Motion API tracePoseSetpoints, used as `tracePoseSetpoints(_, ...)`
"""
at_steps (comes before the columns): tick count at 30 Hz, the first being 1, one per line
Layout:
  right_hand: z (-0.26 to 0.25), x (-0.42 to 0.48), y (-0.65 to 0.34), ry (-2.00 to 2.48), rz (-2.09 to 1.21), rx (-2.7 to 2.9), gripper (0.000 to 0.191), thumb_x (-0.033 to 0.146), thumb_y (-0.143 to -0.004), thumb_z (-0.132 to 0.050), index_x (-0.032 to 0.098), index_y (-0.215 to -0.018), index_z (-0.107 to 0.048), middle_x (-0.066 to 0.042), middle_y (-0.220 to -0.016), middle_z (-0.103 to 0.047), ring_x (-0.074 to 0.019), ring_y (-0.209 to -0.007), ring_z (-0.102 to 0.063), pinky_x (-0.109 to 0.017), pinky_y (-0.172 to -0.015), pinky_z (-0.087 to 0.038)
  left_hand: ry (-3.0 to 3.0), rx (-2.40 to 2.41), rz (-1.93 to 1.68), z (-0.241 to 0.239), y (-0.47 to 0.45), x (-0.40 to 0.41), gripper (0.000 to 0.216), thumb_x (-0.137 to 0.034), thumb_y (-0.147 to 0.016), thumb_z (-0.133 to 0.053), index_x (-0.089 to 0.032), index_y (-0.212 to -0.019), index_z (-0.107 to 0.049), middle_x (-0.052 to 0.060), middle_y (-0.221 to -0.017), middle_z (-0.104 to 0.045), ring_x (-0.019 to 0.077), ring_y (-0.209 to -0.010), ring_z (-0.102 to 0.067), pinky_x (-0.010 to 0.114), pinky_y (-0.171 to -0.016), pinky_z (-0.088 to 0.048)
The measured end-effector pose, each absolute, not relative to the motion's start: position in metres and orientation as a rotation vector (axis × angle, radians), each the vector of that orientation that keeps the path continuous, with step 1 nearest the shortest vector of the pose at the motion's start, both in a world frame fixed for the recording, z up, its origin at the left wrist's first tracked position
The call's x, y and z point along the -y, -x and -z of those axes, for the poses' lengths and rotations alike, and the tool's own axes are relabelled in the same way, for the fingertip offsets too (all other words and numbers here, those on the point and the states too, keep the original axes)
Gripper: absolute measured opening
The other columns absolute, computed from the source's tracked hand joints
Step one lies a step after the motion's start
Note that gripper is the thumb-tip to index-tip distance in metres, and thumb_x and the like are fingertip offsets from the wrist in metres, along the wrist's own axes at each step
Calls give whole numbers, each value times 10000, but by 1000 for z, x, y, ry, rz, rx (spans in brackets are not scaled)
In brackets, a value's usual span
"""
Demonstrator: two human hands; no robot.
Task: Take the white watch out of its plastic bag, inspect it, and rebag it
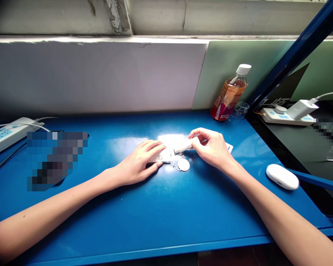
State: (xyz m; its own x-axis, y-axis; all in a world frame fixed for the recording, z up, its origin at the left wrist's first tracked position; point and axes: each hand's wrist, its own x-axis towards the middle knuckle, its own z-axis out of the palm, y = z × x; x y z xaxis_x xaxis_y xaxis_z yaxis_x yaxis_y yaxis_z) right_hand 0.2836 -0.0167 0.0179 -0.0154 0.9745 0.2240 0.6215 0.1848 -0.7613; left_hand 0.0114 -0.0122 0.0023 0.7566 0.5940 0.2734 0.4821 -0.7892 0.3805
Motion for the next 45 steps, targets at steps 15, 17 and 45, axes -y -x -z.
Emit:
tracePoseSetpoints(15,-7,22,-272,1420,-785,1880,197,316,-896,-584,195,-994,-705,-15,-721,-702,-161,-590,-603,-289,-564,-480,-2601,-843,-703,3,-11,13,428,-236,-948,-553,-145,-1365,-519,177,-1354,-567,305,-1261,-517,483,-1072,-446)
tracePoseSetpoints(17,-8,25,-274,1394,-510,2071,222,310,-928,-573,198,-1039,-728,-44,-795,-749,-181,-635,-649,-309,-603,-507,-2676,-830,-660,3,-11,14,441,-252,-978,-511,-134,-1403,-486,192,-1409,-537,326,-1332,-471,511,-1108,-414)
tracePoseSetpoints(45,-10,19,-283,897,-39,2497,191,221,-973,-595,194,-1098,-737,-94,-1133,-766,-255,-1042,-695,-394,-897,-583,-2856,-831,-504,4,-12,16,492,-304,-1028,-411,-91,-1471,-409,219,-1498,-479,339,-1417,-428,532,-1154,-353)
